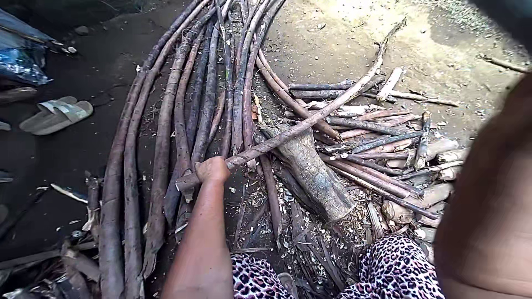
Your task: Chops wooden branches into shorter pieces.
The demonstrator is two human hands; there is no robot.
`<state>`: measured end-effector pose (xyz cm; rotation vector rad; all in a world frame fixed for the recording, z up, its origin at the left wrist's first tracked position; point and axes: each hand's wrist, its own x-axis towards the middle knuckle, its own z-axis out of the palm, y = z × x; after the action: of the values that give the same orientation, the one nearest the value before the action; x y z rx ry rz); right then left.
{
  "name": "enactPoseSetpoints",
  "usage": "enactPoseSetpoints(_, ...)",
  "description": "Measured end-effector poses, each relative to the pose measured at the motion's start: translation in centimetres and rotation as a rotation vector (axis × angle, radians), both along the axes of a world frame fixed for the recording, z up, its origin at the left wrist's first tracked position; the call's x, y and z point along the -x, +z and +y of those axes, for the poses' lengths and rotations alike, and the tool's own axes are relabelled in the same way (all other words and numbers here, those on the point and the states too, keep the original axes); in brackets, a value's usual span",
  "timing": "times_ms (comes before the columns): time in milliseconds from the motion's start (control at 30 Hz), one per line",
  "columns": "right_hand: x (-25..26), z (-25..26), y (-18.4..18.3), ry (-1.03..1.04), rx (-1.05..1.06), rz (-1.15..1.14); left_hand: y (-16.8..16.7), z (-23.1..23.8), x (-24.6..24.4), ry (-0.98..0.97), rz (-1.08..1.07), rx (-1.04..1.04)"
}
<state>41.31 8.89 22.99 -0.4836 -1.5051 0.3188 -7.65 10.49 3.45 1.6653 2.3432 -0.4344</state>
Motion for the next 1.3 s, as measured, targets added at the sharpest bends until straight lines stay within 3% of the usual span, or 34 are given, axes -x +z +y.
enactPoseSetpoints(33, 6.5, -1.8, -1.2, -0.253, 0.179, 0.181, -0.1, 0.0, 0.0, -0.002, -0.005, -0.001)
enactPoseSetpoints(67, 11.0, -3.7, -4.3, -0.426, 0.411, 0.153, -0.1, 0.0, 0.0, -0.001, -0.014, -0.001)
enactPoseSetpoints(100, 13.6, -5.7, -9.5, -0.460, 0.660, 0.018, -0.1, 0.0, -0.1, 0.009, -0.023, 0.001)
enactPoseSetpoints(167, 14.5, -9.3, -18.7, -0.264, 1.262, -0.353, 0.1, -0.3, -0.2, 0.042, -0.031, 0.003)
enactPoseSetpoints(200, 14.5, -9.5, -20.6, -0.161, 1.504, -0.458, 0.4, -0.2, -0.3, 0.059, -0.029, -0.007)
enactPoseSetpoints(233, 14.5, -9.3, -21.0, -0.075, 1.684, -0.446, 0.7, -0.3, -0.4, 0.075, -0.023, -0.032)
enactPoseSetpoints(300, 14.5, -9.3, -20.3, 0.095, 1.891, -0.189, 0.8, -0.9, -0.6, 0.084, 0.012, -0.045)
enactPoseSetpoints(367, 14.0, -9.8, -19.1, 0.275, 1.946, 0.133, 0.7, -0.9, -1.6, 0.073, 0.014, -0.027)
enactPoseSetpoints(433, 13.4, -10.5, -17.3, 0.346, 1.918, 0.291, 0.3, -0.9, -2.4, 0.067, 0.014, -0.002)
enactPoseSetpoints(567, 11.9, -12.2, -11.5, 0.286, 1.704, 0.117, 0.3, -0.4, -2.5, 0.065, 0.040, -0.016)
enactPoseSetpoints(667, 10.3, -12.7, -5.7, 0.233, 1.319, 0.006, -0.3, -0.1, -2.2, 0.077, 0.020, 0.017)
enactPoseSetpoints(833, 8.8, -9.2, 3.0, 0.024, 0.415, 0.041, -0.4, -0.1, -2.1, 0.085, 0.009, 0.030)
enactPoseSetpoints(900, 9.3, -6.2, 4.7, -0.064, 0.188, 0.177, -0.4, -0.1, -2.1, 0.077, 0.009, 0.035)
enactPoseSetpoints(967, 10.7, -4.2, 3.4, -0.141, 0.083, 0.318, -0.6, 0.0, -1.9, 0.059, 0.018, 0.043)
enactPoseSetpoints(1033, 12.6, -5.5, -3.6, -0.317, 0.326, 0.199, -0.7, 0.1, -1.9, 0.051, 0.037, 0.061)
enactPoseSetpoints(1100, 13.6, -9.0, -15.6, -0.388, 0.910, -0.179, -0.6, 0.1, -1.9, 0.057, 0.031, 0.058)
enactPoseSetpoints(1167, 13.9, -11.5, -22.6, -0.217, 1.494, -0.486, -0.4, -0.4, -1.9, 0.054, -0.006, 0.044)
enactPoseSetpoints(1233, 14.4, -11.5, -23.1, -0.113, 1.734, -0.453, -0.1, -0.7, -2.0, 0.046, -0.032, 0.031)
enactPoseSetpoints(1300, 13.9, -12.1, -21.0, 0.069, 1.889, -0.109, -0.5, -1.8, -2.5, 0.027, -0.060, 0.082)
